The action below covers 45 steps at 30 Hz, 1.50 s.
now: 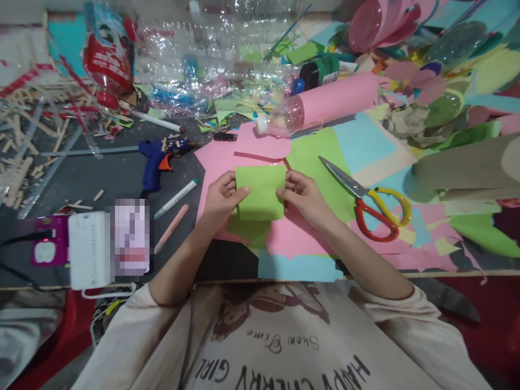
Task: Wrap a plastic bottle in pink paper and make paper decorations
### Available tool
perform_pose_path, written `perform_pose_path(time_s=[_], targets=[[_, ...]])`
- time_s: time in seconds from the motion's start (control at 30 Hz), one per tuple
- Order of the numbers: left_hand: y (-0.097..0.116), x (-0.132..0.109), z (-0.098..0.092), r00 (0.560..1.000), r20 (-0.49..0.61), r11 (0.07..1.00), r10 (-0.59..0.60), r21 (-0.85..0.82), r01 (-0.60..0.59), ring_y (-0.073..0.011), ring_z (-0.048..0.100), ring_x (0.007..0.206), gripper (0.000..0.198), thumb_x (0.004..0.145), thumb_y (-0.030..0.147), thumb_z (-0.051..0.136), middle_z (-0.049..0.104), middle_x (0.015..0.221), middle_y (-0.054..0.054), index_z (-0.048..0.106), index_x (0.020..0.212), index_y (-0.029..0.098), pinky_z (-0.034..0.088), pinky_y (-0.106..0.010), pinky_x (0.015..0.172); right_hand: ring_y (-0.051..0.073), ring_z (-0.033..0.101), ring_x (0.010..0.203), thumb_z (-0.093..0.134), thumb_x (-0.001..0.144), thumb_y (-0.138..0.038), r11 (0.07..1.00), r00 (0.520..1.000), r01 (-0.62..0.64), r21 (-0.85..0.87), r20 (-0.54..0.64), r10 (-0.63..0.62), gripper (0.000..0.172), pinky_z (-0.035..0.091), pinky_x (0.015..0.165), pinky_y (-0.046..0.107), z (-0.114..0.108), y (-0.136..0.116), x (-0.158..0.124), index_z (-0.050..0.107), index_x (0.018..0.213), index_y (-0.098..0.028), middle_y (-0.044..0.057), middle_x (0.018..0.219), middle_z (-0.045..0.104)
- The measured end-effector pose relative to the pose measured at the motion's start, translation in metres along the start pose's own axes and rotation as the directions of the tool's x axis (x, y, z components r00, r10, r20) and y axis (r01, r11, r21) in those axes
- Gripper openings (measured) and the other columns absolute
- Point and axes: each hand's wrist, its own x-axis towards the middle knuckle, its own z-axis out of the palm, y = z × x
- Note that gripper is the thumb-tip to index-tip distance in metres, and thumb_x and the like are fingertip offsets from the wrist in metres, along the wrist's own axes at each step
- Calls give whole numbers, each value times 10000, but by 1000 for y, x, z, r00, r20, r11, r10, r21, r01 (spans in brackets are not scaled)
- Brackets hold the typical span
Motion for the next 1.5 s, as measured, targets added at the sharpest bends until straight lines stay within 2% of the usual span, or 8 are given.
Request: perform_pose_path(time_s=[0.2, 0.43, 0.63, 0.73, 1.03, 1.17, 1.3, 1.5], targets=[[2, -2, 9, 996, 11, 977, -90, 197, 86, -144, 659, 712, 316, 696, 395, 707, 696, 775, -1, 599, 900, 179, 488, -218, 613, 127, 540, 687, 766, 681, -481, 997, 994, 82, 5, -67, -82, 341, 448, 627, 276, -1, 15, 8, 642, 845, -209, 2, 826, 628], [0, -2, 8, 1000, 13, 943, 4, 333, -8, -118, 615, 611, 300, 769, 423, 643, 681, 707, 2, 677, 916, 163, 434, -188, 524, 112, 552, 586, 787, 698, -431, 996, 996, 85, 24, 16, -85, 257, 459, 582, 269, -6, 19, 9, 742, 777, -191, -9, 667, 667], [0, -2, 5, 995, 11, 936, 96, 338, -94, -193, 706, 932, 275, 804, 349, 618, 760, 1050, -61, 759, 981, 192, 551, -281, 806, 131, 652, 718, 790, 713, -363, 985, 990, 140, 101, -43, -136, 195, 510, 683, 284, -8, 22, 9, 794, 874, -254, 10, 861, 772], [0, -1, 4, 993, 4, 948, 120, 298, -116, -200, 708, 995, 224, 795, 289, 610, 776, 1025, -42, 786, 913, 215, 543, -314, 913, 161, 696, 824, 795, 708, -340, 978, 984, 173, 115, -68, -166, 103, 534, 789, 319, -10, 22, 10, 805, 792, -281, 9, 875, 792], [3, -6, 3, 992, 27, 937, 120, 328, -123, -175, 732, 911, 216, 797, 218, 580, 791, 951, -26, 789, 856, 216, 567, -266, 822, 149, 671, 714, 812, 640, -557, 985, 990, 132, 110, -66, -125, 314, 538, 665, 299, -7, 17, 6, 812, 794, -283, 28, 833, 789], [3, -8, 0, 980, 125, 927, 155, 324, -188, -177, 728, 962, 229, 857, 316, 611, 778, 1037, -55, 773, 977, 208, 554, -243, 829, 165, 699, 758, 828, 646, -505, 990, 988, 139, 38, -70, -136, 289, 549, 710, 308, -5, 18, 6, 809, 809, -268, 31, 836, 795], [1, -7, -2, 976, 170, 927, 137, 327, -187, -213, 718, 1009, 523, 778, 525, 719, 730, 1179, -101, 689, 1187, 200, 557, -244, 779, 190, 729, 833, 798, 715, -417, 977, 977, 198, -75, -65, -203, 205, 567, 750, 322, -5, 19, 3, 805, 844, -258, 39, 885, 803], [1, -3, 1, 980, 143, 893, 136, 411, -184, -189, 729, 905, 419, 769, 567, 708, 783, 978, -71, 766, 935, 187, 559, -238, 759, 187, 743, 828, 785, 736, -375, 954, 959, 276, -120, -38, -282, 169, 582, 754, 313, -5, 19, 1, 801, 855, -256, 31, 875, 806]])
